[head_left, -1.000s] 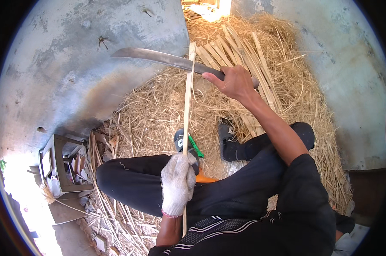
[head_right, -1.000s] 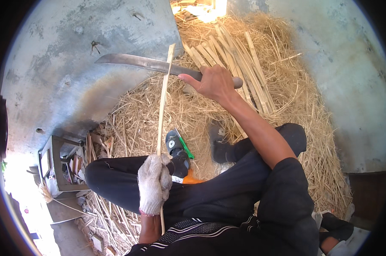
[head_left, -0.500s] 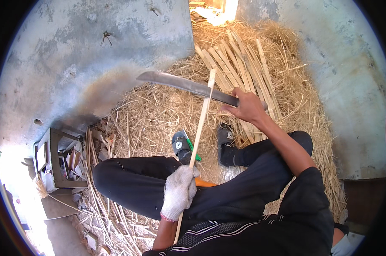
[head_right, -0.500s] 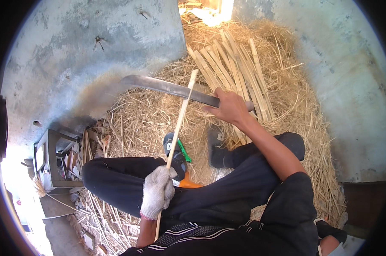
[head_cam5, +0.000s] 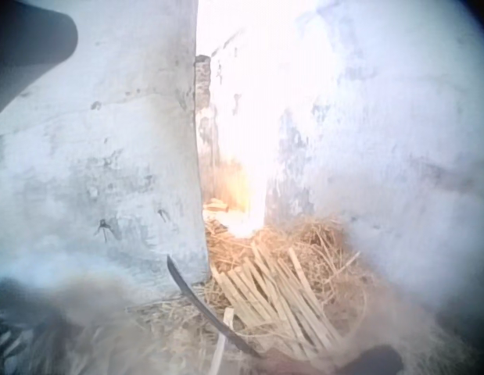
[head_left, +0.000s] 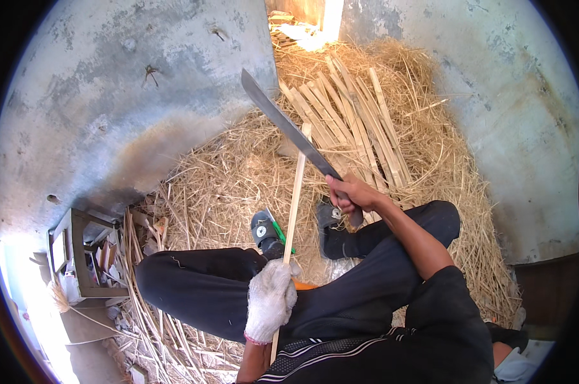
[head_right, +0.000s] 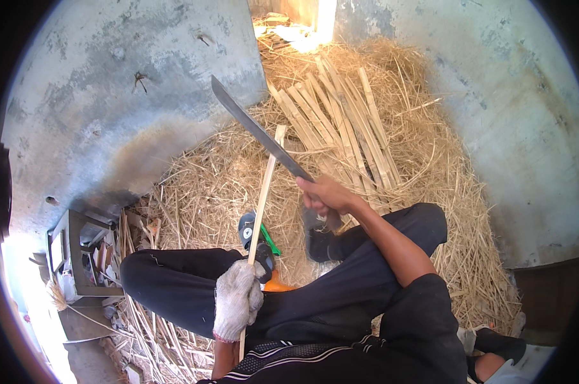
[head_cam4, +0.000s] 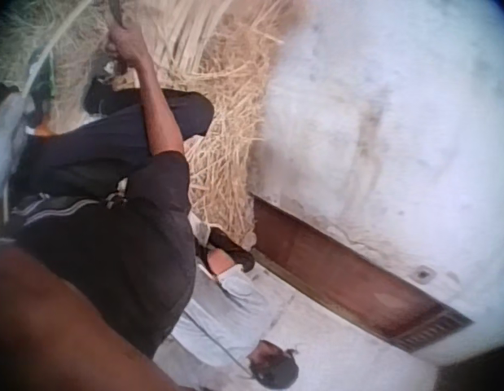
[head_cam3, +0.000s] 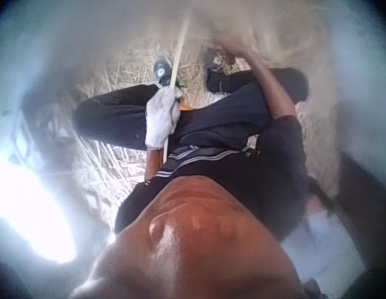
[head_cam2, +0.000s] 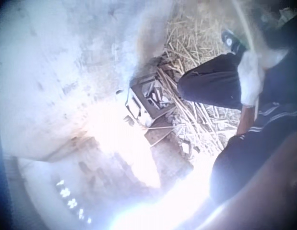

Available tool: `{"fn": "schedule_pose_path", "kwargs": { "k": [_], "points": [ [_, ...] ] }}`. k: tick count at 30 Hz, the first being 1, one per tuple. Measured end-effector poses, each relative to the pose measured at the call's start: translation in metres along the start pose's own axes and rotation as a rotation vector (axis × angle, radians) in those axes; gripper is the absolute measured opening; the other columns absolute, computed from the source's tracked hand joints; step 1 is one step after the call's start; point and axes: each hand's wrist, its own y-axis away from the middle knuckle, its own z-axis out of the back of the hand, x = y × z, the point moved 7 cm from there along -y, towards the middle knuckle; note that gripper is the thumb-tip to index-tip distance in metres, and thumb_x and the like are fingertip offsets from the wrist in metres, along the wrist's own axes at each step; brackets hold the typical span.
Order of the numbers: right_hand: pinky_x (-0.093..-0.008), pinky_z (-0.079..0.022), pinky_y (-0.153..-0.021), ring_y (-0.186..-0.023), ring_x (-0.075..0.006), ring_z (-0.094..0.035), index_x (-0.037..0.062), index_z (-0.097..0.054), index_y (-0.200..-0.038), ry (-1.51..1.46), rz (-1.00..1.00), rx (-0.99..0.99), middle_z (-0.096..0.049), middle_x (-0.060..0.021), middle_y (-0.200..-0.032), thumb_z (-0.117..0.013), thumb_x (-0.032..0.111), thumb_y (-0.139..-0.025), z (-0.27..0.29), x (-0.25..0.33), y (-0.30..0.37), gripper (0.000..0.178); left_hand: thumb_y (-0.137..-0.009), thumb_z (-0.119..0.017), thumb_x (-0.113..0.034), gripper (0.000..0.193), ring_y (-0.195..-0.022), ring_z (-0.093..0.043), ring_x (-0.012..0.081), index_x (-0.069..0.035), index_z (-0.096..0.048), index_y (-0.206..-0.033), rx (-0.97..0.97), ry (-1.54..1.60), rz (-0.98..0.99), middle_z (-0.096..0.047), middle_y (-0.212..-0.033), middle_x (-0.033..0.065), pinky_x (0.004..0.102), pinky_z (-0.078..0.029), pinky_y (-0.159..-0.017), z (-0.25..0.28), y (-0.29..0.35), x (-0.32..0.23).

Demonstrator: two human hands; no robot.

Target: The person sits on a straw-covered floor and uses a green-handled knife to split long bamboo poles into thin strips. They hold the pole with a gloved left hand and carefully shave off layers with the right hand, occasionally using a saw to cut the pole to length.

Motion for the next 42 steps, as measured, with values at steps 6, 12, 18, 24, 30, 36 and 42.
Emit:
{"fn": "schedule_pose_path", "kwargs": {
  "k": [6,12,18,24,30,36,42],
  "points": [
    [-0.0298,-0.037,-0.045,-0.044,-0.0127,-0.046,0.0008,-0.06,-0.067,0.57,0.358,-0.383,-0.05,-0.0037,-0.049,-0.066,0.044,-0.089,-0.007,0.045,0.031,0.049,-0.102,-0.049,-0.026,0.027,-0.033,-0.037,0.0102,-0.003,-0.061,-0.092,0.046,0.132,0.076,-0.044,-0.05,0.0009,0.0268,-0.027,-0.029,0.003,-0.003,0.02],
    [-0.0308,-0.036,-0.044,-0.044,-0.0135,-0.047,0.0025,-0.063,-0.072,0.769,0.632,-0.48,-0.05,-0.0056,-0.049,-0.071,0.039,-0.084,-0.034,0.067,0.086,0.04,-0.103,-0.047,-0.031,0.032,-0.032,-0.035,0.0112,-0.003,-0.057,-0.092,0.115,0.132,-0.005,-0.043,-0.05,0.0023,0.0259,-0.026,-0.028,-0.01,0.002,-0.015],
    [-0.0366,-0.043,-0.044,-0.045,-0.0272,-0.056,0.0038,-0.059,-0.078,1.153,0.835,-0.345,-0.054,-0.0092,-0.054,-0.069,0.063,-0.078,-0.094,0.058,0.115,0.06,-0.101,-0.047,-0.029,0.031,-0.031,-0.036,0.0127,-0.001,-0.057,-0.092,0.1,0.191,0.0,-0.045,-0.049,0.0046,0.0274,-0.025,-0.027,-0.012,-0.008,-0.023],
    [-0.038,-0.041,-0.04,-0.041,-0.0278,-0.053,0.0068,-0.051,-0.067,1.361,0.91,-0.468,-0.051,-0.0082,-0.05,-0.065,0.068,-0.078,-0.1,0.07,0.111,0.064,-0.1,-0.051,-0.028,0.026,-0.03,-0.038,0.0128,-0.004,-0.06,-0.092,-0.046,-0.075,-0.41,-0.047,-0.05,0.0032,0.0293,-0.028,-0.029,0.0,-0.018,-0.021],
    [-0.0434,-0.042,-0.039,-0.041,-0.0329,-0.055,0.0005,-0.057,-0.058,1.146,0.526,-1.141,-0.052,-0.0178,-0.045,-0.054,0.058,-0.093,0.013,0.134,0.057,0.068,-0.1,-0.056,-0.028,0.026,-0.033,-0.034,0.009,-0.007,-0.055,-0.085,0.133,0.412,0.051,-0.041,-0.051,-0.0028,0.0242,-0.029,-0.033,-0.032,0.026,-0.003],
    [-0.0452,-0.041,-0.046,-0.045,-0.0339,-0.056,-0.0039,-0.061,-0.061,0.947,0.488,-0.969,-0.05,-0.0223,-0.046,-0.048,0.064,-0.093,0.036,0.118,0.035,0.076,-0.101,-0.051,-0.029,0.029,-0.032,-0.035,0.0097,-0.004,-0.056,-0.088,0.184,0.295,0.088,-0.043,-0.05,0.0008,0.024,-0.03,-0.032,-0.017,0.017,0.019],
    [-0.0421,-0.04,-0.04,-0.038,-0.0266,-0.053,0.0001,-0.058,-0.063,1.204,0.702,-1.005,-0.05,-0.0124,-0.044,-0.053,0.073,-0.085,-0.012,0.12,0.055,0.076,-0.102,-0.049,-0.033,0.032,-0.031,-0.037,0.0091,-0.003,-0.059,-0.101,0.185,0.096,0.052,-0.043,-0.049,0.0001,0.0218,-0.027,-0.028,-0.02,-0.007,-0.013]
  ]
}}
